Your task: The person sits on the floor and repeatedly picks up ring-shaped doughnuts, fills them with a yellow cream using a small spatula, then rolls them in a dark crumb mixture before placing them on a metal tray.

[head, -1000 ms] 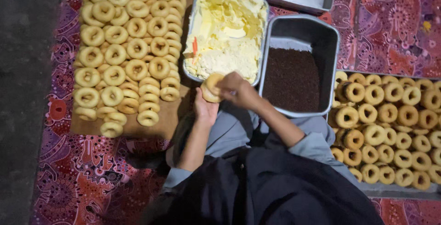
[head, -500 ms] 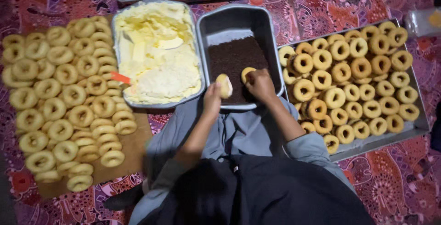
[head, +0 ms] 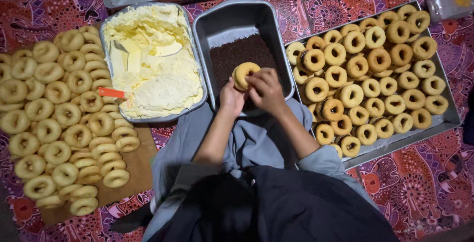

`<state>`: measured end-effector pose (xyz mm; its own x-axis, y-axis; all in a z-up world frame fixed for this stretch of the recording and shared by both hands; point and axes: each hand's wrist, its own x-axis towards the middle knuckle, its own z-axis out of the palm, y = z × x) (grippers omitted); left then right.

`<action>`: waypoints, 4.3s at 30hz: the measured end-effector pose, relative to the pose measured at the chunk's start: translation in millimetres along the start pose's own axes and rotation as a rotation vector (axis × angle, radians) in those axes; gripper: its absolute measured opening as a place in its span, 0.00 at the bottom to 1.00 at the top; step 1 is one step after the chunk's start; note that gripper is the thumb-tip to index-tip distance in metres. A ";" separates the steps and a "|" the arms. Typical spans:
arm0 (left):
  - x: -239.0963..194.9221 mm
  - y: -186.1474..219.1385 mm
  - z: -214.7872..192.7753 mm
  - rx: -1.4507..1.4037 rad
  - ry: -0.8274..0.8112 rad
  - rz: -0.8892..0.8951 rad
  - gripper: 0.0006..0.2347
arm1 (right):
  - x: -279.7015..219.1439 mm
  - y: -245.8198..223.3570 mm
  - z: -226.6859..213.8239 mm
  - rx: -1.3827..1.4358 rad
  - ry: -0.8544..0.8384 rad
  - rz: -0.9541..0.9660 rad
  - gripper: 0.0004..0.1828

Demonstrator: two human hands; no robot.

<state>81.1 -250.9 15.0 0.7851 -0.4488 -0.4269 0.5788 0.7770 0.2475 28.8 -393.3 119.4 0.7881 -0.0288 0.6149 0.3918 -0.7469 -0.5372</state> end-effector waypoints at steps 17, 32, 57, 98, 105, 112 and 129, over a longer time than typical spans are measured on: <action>-128.2 56.2 14.4 1.452 0.344 0.887 0.11 | -120.6 202.0 -229.4 0.983 0.955 0.943 0.11; -196.6 198.7 -150.1 1.553 1.382 0.856 0.34 | -111.7 192.7 -218.7 -0.918 0.440 0.946 0.34; -234.4 119.7 -120.4 -0.058 0.340 0.807 0.04 | -34.7 -209.4 138.3 0.460 -0.579 0.287 0.28; -190.4 127.6 -140.7 -0.194 0.190 0.479 0.24 | 37.1 -173.9 122.5 0.507 -0.800 -0.232 0.18; -158.4 77.3 -64.2 -0.009 -0.019 0.339 0.23 | 27.5 -108.6 84.1 0.337 -0.431 -0.099 0.14; -77.3 43.1 16.4 1.026 0.318 0.356 0.15 | -14.5 44.3 36.5 -0.103 -0.473 0.244 0.14; -1.1 -9.0 -9.8 0.125 0.002 0.076 0.12 | 15.5 -20.0 -10.7 0.123 0.040 0.257 0.26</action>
<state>72.9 -253.1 4.7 0.8271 -0.3897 -0.4049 0.5410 0.7474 0.3856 28.1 -386.0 145.8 0.8505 -0.2351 0.4705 0.2381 -0.6256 -0.7430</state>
